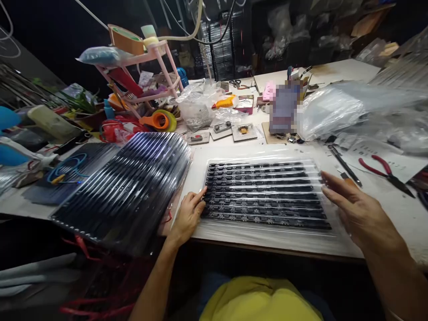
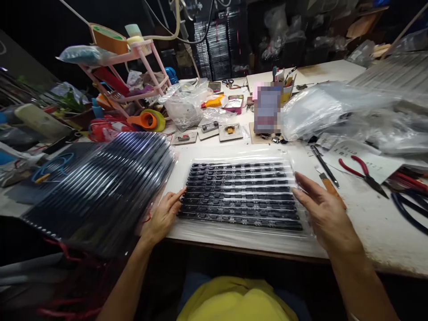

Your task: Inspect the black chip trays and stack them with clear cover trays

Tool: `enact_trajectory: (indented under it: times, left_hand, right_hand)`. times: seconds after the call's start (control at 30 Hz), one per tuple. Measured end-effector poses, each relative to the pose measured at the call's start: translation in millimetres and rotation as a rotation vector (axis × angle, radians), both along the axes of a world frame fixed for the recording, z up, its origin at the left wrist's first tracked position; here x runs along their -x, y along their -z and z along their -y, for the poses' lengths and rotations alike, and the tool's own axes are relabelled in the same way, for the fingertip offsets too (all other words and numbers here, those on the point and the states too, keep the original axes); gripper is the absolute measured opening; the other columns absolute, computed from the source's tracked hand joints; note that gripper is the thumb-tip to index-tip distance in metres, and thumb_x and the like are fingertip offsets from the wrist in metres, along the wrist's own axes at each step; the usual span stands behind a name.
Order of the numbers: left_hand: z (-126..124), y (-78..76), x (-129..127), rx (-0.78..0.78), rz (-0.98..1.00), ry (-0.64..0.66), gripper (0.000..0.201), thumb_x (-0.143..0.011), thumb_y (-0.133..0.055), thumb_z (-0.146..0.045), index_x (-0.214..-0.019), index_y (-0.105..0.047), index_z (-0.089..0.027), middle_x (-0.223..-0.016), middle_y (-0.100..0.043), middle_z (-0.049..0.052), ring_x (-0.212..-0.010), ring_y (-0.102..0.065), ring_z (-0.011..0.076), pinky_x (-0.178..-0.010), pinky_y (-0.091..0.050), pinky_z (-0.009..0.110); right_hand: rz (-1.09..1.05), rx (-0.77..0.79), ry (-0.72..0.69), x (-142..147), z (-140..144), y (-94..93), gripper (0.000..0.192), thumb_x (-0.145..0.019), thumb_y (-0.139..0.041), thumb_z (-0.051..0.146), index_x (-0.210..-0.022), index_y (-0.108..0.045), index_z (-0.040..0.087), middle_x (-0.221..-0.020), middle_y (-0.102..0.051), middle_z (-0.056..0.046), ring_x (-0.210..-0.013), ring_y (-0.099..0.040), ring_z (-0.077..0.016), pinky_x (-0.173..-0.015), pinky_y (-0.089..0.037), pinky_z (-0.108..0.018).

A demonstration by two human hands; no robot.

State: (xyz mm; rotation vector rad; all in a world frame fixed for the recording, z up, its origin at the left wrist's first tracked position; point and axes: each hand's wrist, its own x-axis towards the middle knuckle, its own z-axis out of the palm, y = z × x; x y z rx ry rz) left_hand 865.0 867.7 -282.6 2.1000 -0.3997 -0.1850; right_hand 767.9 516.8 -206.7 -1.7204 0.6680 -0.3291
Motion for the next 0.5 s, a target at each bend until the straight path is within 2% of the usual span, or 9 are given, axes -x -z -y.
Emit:
enact_trajectory:
  times: [0.13, 0.2, 0.23, 0.3, 0.37, 0.4, 0.5]
  left_hand:
    - [-9.4, 12.6, -2.6, 0.441, -0.156, -0.202, 0.061, -0.093, -0.027, -0.053, -0.138, -0.041, -0.015, -0.1, -0.062, 0.009, -0.086, -0.057, 0.0176, -0.084, -0.045, 0.034]
    - [-10.8, 15.9, -3.3, 0.548, -0.199, -0.264, 0.061, -0.094, -0.026, -0.053, -0.139, -0.038, -0.014, -0.104, -0.064, 0.012, -0.088, -0.059, 0.0187, -0.085, -0.045, 0.036]
    - [-10.5, 16.1, -3.2, 0.55, -0.201, -0.272, 0.061, -0.094, -0.028, -0.052, -0.139, -0.039, -0.014, -0.106, -0.064, 0.012, -0.09, -0.059, 0.0192, -0.087, -0.045, 0.036]
    - [-8.2, 14.2, -1.9, 0.478, -0.183, -0.261, 0.058, -0.092, -0.035, -0.051, -0.137, -0.042, -0.015, -0.108, -0.064, 0.012, -0.093, -0.06, 0.0192, -0.089, -0.045, 0.037]
    - [-4.7, 11.6, 0.5, 0.366, -0.155, -0.242, 0.055, -0.091, -0.041, -0.049, -0.134, -0.046, -0.016, -0.111, -0.063, 0.011, -0.097, -0.059, 0.0189, -0.093, -0.044, 0.037]
    - [-2.9, 10.8, 2.0, 0.308, -0.136, -0.228, 0.054, -0.09, -0.044, -0.048, -0.133, -0.048, -0.016, -0.114, -0.062, 0.01, -0.101, -0.058, 0.019, -0.095, -0.042, 0.037]
    - [1.4, 12.3, 7.2, 0.173, -0.055, -0.183, 0.049, -0.09, -0.047, -0.044, -0.132, -0.049, -0.019, -0.122, -0.059, 0.009, -0.112, -0.054, 0.0195, -0.102, -0.038, 0.036]
  right_hand:
    - [0.193, -0.233, -0.108, 2.3, -12.3, -12.4, 0.069, -0.077, -0.066, 0.032, -0.14, -0.036, 0.031, -0.102, -0.07, -0.01, -0.099, -0.065, -0.028, -0.095, -0.046, -0.051]
    - [0.325, -0.228, -0.057, 3.9, -13.6, -15.3, 0.062, -0.082, -0.059, 0.026, -0.14, -0.036, 0.031, -0.106, -0.068, -0.01, -0.105, -0.063, -0.0273, -0.096, -0.046, -0.05]
    - [0.386, -0.199, -0.004, 5.3, -12.6, -16.7, 0.057, -0.084, -0.055, 0.026, -0.139, -0.04, 0.029, -0.115, -0.065, -0.011, -0.112, -0.058, -0.0268, -0.1, -0.044, -0.048]
    - [0.41, -0.156, 0.087, 11.1, -7.7, -19.5, 0.05, -0.089, -0.044, 0.032, -0.138, -0.044, 0.024, -0.138, -0.048, -0.012, -0.127, -0.044, -0.0278, -0.108, -0.036, -0.046]
    - [0.262, -0.156, 0.162, 22.6, 0.4, -21.0, 0.055, -0.09, -0.033, 0.043, -0.14, -0.042, 0.024, -0.15, -0.029, -0.009, -0.136, -0.028, -0.0316, -0.112, -0.028, -0.05]
    - [0.166, -0.169, 0.196, 30.6, 5.5, -20.5, 0.058, -0.089, -0.029, 0.047, -0.142, -0.039, 0.026, -0.152, -0.024, -0.007, -0.137, -0.023, -0.0332, -0.112, -0.024, -0.053]
    - [0.039, -0.145, 0.268, 60.1, 23.4, -12.3, 0.06, -0.086, -0.026, 0.05, -0.144, -0.03, 0.037, -0.152, -0.026, -0.001, -0.137, -0.02, -0.0333, -0.112, -0.025, -0.054]
